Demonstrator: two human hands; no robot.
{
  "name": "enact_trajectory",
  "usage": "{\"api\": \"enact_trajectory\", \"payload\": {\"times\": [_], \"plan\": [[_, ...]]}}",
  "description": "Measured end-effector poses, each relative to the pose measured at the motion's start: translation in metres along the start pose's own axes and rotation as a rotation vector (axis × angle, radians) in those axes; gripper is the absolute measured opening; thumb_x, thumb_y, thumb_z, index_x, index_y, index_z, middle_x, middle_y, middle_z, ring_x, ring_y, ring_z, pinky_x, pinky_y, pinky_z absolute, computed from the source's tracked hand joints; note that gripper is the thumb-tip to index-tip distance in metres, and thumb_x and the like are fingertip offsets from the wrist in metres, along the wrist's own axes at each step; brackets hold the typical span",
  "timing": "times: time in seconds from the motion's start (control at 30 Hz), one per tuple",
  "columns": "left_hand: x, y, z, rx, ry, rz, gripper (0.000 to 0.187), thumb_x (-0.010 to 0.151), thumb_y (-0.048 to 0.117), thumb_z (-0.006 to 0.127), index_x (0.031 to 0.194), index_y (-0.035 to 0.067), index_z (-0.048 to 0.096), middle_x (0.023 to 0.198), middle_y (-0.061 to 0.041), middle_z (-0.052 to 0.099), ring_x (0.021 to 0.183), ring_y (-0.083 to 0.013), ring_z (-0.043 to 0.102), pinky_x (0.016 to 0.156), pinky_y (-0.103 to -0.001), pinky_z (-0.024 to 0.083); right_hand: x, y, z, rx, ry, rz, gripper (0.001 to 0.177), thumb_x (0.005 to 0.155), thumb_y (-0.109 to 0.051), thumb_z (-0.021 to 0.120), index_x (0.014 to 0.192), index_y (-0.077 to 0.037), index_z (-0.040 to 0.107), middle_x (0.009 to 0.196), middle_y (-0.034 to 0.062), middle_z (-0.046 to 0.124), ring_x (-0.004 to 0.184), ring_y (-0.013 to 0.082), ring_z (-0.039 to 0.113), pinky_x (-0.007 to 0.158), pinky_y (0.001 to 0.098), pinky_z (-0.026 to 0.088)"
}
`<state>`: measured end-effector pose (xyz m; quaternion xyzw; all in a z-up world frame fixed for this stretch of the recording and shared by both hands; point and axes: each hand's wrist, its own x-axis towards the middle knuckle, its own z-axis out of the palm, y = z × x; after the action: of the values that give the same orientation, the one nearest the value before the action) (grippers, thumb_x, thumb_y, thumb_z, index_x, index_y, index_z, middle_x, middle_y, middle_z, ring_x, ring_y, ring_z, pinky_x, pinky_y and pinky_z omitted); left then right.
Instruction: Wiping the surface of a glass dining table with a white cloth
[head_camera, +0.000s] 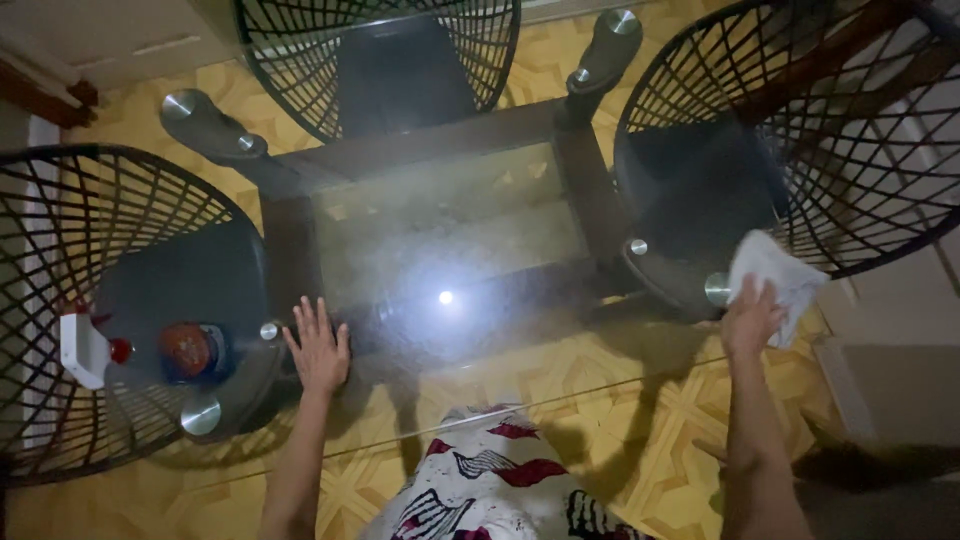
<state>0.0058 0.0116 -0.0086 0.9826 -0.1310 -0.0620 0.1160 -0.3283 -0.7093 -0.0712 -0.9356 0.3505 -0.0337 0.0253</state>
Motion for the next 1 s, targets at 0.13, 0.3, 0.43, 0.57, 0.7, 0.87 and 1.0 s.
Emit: {"api": "enact_trajectory", "payload": {"times": [0.13,0.3,0.43,0.57,0.7,0.87,1.0], "plan": [[-0.002,0.002,-0.003,0.002,-0.01,-0.009,0.067,0.107,0.046,0.035,0.165,0.017,0.018,0.173,-0.013,0.01,0.159,-0.0335,0.01,0.124,-0.065,0.007,0.066,-0.011,0.066,-0.02,0.072,0.247,0.064,0.103,-0.018,0.051,0.164,-0.022,0.035,0.163,0.0175,0.028,0.142,0.0452,0.039,0.108,0.0688,0.025],[0.002,-0.005,0.004,0.059,0.008,0.017,0.07,0.105,0.044,0.038,0.166,0.017,0.016,0.173,-0.014,0.01,0.158,-0.0346,0.012,0.123,-0.066,0.011,0.07,-0.154,0.125,0.131,0.463,-0.089,0.056,0.104,-0.004,0.062,0.157,-0.008,0.048,0.152,0.022,0.047,0.141,0.0409,0.04,0.116,0.0606,0.012],[0.001,-0.006,0.003,0.013,-0.016,-0.01,0.069,0.106,0.048,0.034,0.166,0.018,0.018,0.174,-0.011,0.008,0.158,-0.0338,0.01,0.124,-0.066,0.009,-0.01,-0.353,0.043,0.033,0.119,-0.399,0.038,0.094,-0.013,0.06,0.13,-0.006,0.066,0.13,0.0194,0.064,0.126,0.0373,0.057,0.111,0.0559,0.034],[0.002,-0.013,0.008,-0.008,-0.002,0.018,0.068,0.106,0.047,0.034,0.166,0.019,0.016,0.174,-0.011,0.006,0.158,-0.0348,0.009,0.123,-0.067,0.009,-0.08,-0.387,0.021,0.3,-0.079,-0.997,0.052,0.102,-0.036,0.035,0.154,-0.041,0.04,0.156,0.0029,0.042,0.118,0.0306,0.053,0.083,0.0465,0.049],[0.003,-0.012,0.008,0.009,-0.01,0.006,0.07,0.105,0.046,0.037,0.166,0.018,0.016,0.173,-0.014,0.008,0.158,-0.0364,0.01,0.122,-0.068,0.009,-0.027,-0.293,-0.016,0.107,-0.108,-0.83,0.045,0.101,-0.033,0.039,0.145,-0.039,0.049,0.144,0.0008,0.051,0.112,0.0265,0.059,0.081,0.0453,0.051],[-0.002,-0.004,0.001,-0.019,0.003,-0.003,0.069,0.106,0.048,0.035,0.166,0.02,0.017,0.173,-0.011,0.008,0.158,-0.0338,0.011,0.123,-0.067,0.009,0.055,-0.153,-0.068,-0.453,-0.206,-0.285,0.03,0.098,-0.024,0.053,0.116,-0.033,0.075,0.106,-0.0051,0.079,0.094,0.0147,0.078,0.076,0.0419,0.057],[-0.002,-0.003,0.0,-0.066,0.01,0.007,0.067,0.107,0.045,0.035,0.166,0.018,0.018,0.173,-0.013,0.007,0.157,-0.0358,0.009,0.122,-0.067,0.005,0.121,-0.032,0.061,-0.114,0.159,-0.061,0.069,0.094,-0.022,0.066,0.161,-0.028,0.049,0.153,0.0185,0.046,0.106,0.0498,0.064,0.084,0.0609,0.052]]}}
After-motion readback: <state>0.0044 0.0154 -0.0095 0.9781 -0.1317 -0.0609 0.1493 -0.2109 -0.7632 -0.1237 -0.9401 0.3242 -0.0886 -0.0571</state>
